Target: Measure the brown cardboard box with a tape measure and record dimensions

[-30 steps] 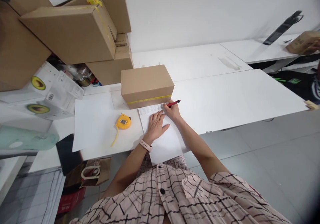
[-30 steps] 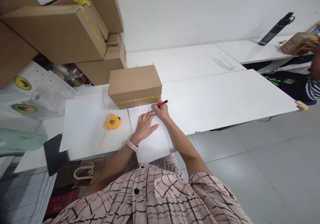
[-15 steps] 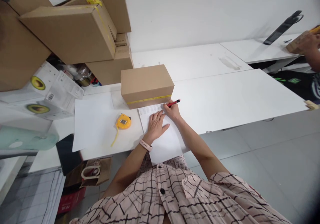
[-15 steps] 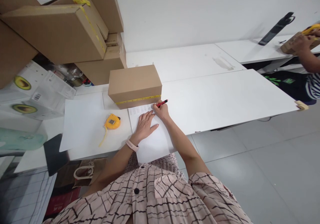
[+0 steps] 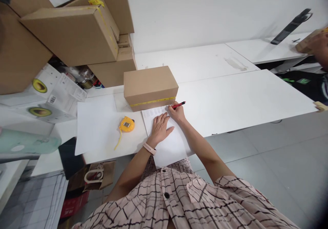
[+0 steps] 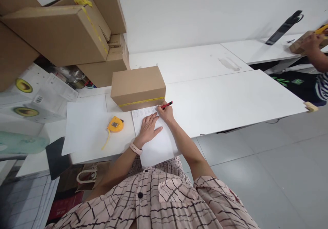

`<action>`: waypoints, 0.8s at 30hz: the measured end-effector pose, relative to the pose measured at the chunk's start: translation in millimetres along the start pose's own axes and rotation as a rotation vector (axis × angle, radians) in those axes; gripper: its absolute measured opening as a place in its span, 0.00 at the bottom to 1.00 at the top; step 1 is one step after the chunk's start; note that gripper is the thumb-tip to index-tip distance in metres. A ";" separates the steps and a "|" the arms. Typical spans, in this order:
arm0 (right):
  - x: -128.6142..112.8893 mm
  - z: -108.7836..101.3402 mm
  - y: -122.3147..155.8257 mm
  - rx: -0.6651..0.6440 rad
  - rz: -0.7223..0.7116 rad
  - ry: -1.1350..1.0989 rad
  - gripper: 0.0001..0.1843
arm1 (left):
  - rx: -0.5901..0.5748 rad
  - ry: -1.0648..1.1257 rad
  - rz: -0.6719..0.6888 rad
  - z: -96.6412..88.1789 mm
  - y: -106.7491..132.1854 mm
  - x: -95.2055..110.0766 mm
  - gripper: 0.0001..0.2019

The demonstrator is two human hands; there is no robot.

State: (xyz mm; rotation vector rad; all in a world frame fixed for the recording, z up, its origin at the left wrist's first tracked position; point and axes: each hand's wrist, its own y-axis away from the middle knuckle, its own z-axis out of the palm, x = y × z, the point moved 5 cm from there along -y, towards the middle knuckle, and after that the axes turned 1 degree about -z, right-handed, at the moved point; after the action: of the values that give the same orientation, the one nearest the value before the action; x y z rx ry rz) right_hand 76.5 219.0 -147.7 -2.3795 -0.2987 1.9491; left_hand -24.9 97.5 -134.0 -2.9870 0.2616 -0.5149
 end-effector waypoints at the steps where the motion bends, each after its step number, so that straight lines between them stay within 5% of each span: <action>1: -0.1 -0.1 0.0 0.000 -0.002 -0.001 0.13 | 0.001 0.001 0.000 -0.1 0.0 0.0 0.27; 18: 1.2 0.0 -0.9 -0.003 -0.011 -0.010 0.13 | -0.004 0.001 -0.002 -0.5 0.1 0.0 0.27; 24: -11.7 -12.7 5.6 0.088 -0.076 0.021 0.14 | -0.006 0.084 -0.003 -2.4 -2.1 0.7 0.26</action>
State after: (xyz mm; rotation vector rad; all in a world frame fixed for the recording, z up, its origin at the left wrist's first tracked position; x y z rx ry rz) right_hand 87.4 212.5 -134.7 -2.2973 -0.2920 1.8638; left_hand -24.8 99.3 -131.3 -2.9762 0.2666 -0.6423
